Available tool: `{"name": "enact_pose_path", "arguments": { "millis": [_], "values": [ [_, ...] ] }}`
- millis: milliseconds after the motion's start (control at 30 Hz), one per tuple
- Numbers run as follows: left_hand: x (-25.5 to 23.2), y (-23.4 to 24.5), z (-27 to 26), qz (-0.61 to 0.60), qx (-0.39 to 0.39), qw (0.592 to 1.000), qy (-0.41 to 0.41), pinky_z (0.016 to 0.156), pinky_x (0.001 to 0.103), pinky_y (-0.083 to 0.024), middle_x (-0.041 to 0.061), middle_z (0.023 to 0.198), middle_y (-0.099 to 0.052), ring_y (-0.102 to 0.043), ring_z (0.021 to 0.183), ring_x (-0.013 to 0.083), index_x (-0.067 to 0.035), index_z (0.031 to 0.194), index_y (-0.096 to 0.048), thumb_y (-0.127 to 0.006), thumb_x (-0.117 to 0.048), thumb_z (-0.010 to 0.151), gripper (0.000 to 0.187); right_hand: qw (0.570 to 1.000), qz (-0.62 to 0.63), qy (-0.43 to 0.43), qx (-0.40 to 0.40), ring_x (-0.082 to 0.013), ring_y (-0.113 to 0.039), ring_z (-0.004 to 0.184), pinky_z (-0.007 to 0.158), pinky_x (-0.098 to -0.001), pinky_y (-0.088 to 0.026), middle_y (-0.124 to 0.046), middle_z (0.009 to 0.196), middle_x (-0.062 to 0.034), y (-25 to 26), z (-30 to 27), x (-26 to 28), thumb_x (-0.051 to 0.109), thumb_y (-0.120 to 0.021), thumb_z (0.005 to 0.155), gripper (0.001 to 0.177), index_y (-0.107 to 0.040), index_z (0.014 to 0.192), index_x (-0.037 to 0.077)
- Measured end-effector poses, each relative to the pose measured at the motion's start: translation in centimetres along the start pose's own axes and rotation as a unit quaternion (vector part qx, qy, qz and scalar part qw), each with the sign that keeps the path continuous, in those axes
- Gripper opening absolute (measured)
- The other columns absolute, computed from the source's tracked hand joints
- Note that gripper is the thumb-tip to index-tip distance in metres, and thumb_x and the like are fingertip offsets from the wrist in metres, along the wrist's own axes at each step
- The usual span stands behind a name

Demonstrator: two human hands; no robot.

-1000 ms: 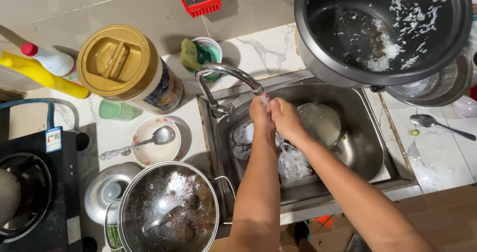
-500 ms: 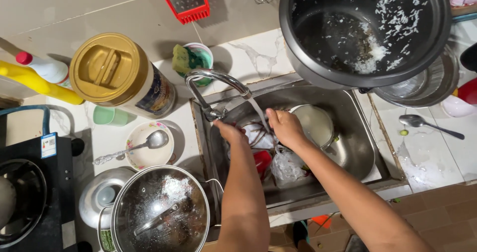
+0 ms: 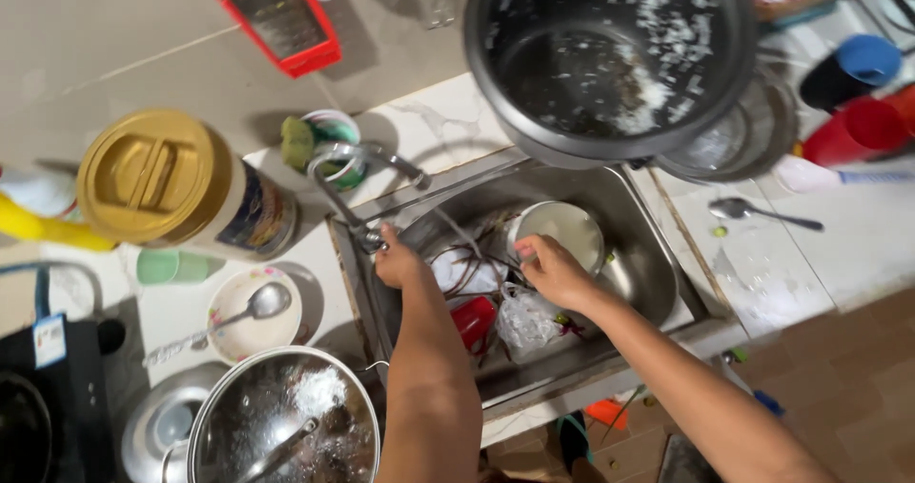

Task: The person wipes a table with a cloth, rinses the cloth, and then sets clean plates and a bowl on the table.

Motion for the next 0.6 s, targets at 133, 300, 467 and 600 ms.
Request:
{"name": "enact_pose_path", "arguments": {
  "millis": [133, 300, 467, 600],
  "values": [
    [3.8, -4.4, -1.9, -0.006, 0.121, 0.993, 0.017, 0.065, 0.041, -0.050, 0.005, 0.072, -0.066, -0.058, 0.065, 0.0211, 0.001, 0.086, -0.074, -0.057, -0.062, 0.098, 0.066, 0.998, -0.004, -0.043, 0.037, -0.0221, -0.066, 0.104, 0.090, -0.0372, -0.054, -0.062, 0.123, -0.0103, 3.5, -1.4, 5.0, 0.016, -0.064, 0.093, 0.035, -0.059, 0.127, 0.008],
    [-9.6, 0.4, -18.9, -0.094, 0.527, 0.845, 0.015, 0.042, 0.028, -0.027, -0.002, 0.061, -0.043, -0.036, 0.048, 0.0102, -0.009, 0.078, -0.054, -0.048, -0.056, 0.110, 0.057, 0.996, 0.001, 0.059, -0.064, -0.0216, -0.064, 0.117, 0.095, -0.0376, -0.054, -0.064, 0.128, -0.0106, 12.8, -5.9, 18.5, 0.020, -0.068, 0.096, 0.039, -0.059, 0.132, 0.008],
    [-18.1, 7.5, -24.8, -0.182, 0.858, 0.448, 0.177, 0.049, 0.023, -0.033, -0.004, 0.073, -0.051, -0.042, 0.057, 0.0070, -0.007, 0.117, -0.065, -0.050, -0.021, 0.115, 0.021, 0.929, 0.322, 0.180, -0.012, -0.0262, -0.065, 0.124, 0.104, -0.0423, -0.055, -0.061, 0.141, -0.0166, 19.0, -12.5, 22.9, 0.025, -0.063, 0.105, 0.047, -0.051, 0.145, 0.002],
    [-12.2, 4.7, -23.6, -0.154, 0.874, 0.357, 0.291, 0.055, 0.023, -0.044, 0.005, 0.092, -0.065, -0.057, 0.067, 0.0120, -0.005, 0.128, -0.059, -0.050, -0.007, 0.110, 0.021, 0.712, 0.642, 0.248, 0.138, -0.0350, -0.066, 0.127, 0.110, -0.0494, -0.052, -0.064, 0.141, -0.0198, 15.6, -14.6, 12.5, 0.033, -0.063, 0.108, 0.051, -0.051, 0.147, 0.003]
  ]
}}
Point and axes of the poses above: each hand's wrist, its own z-axis towards the middle knuckle, its own y-axis out of the back of the hand, x = y × z, the point moved 1 cm from there along z, towards the middle knuckle
